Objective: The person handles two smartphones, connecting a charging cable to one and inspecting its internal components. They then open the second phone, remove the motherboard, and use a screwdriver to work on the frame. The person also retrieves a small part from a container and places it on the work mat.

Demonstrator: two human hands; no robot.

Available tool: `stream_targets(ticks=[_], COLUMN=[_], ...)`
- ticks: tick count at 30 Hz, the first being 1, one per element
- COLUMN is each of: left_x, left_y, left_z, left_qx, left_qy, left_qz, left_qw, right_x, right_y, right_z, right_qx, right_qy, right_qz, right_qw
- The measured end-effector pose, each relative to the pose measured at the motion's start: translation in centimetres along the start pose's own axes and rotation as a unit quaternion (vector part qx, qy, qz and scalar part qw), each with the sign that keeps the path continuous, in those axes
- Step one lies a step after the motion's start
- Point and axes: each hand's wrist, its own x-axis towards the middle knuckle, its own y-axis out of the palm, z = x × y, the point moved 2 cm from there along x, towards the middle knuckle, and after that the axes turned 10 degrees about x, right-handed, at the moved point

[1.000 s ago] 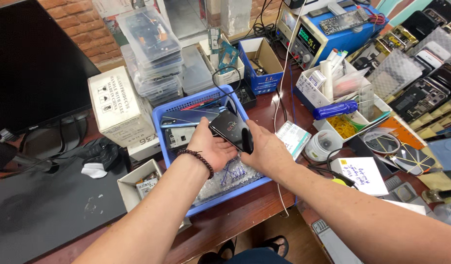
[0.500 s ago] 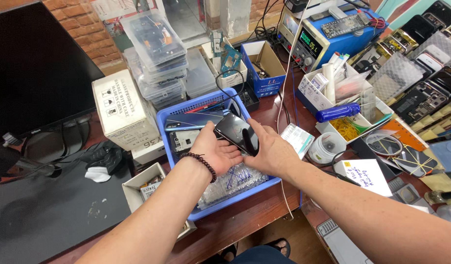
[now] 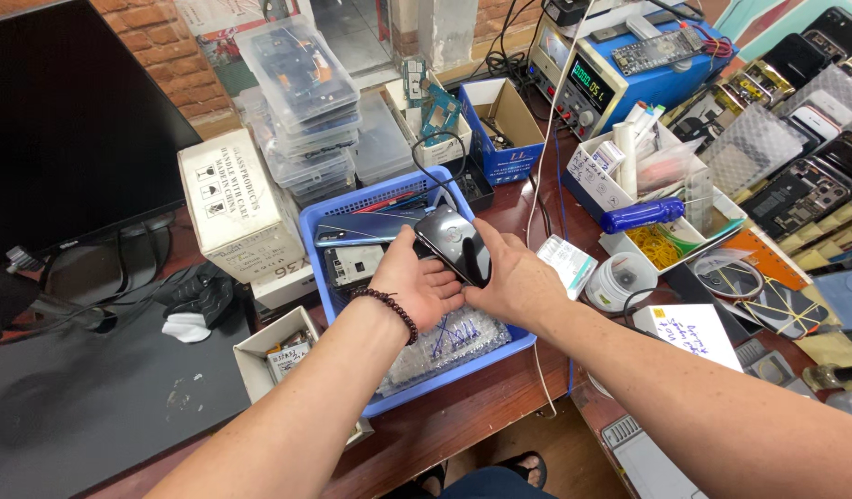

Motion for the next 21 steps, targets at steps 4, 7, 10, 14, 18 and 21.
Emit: stream_targets(ticks=[4, 7, 10, 14, 18, 21], left_x=[-0.2, -0.2, -0.2, -0.7, -1.5, -1.6], left_y=[0.4, 0.9, 1.0, 0.6, 0.7, 0.8], left_z=[0.1, -0.2, -0.5, -0.4, -0.2, -0.3], left_qx=[0.031, 0.054, 0.069, 0.076, 0.075, 0.065], left_qy=[-0.007, 0.008, 0.017, 0.017, 0.016, 0.017], left_qz=[0.013, -0.001, -0.011, -0.010, -0.011, -0.011], left_qw=[0.999, 0.998, 0.997, 0.997, 0.997, 0.998], right_x=[0.3, 1.2, 1.7, 1.4, 1.3, 1.3], right_y=[-0.1, 0.1, 0.5, 0.7, 0.2, -0.3], right_z=[-0.4, -0.7, -1.0, -1.2, -1.4, -1.4], right_qx=[0.011, 0.013, 0.037, 0.045, 0.046, 0.048], right_qy=[-0.012, 0.002, -0.018, -0.036, -0.021, -0.013], right_qz=[-0.004, 0.001, -0.012, -0.007, 0.002, 0.005], right_qw=[1.000, 1.000, 0.999, 0.998, 0.999, 0.999])
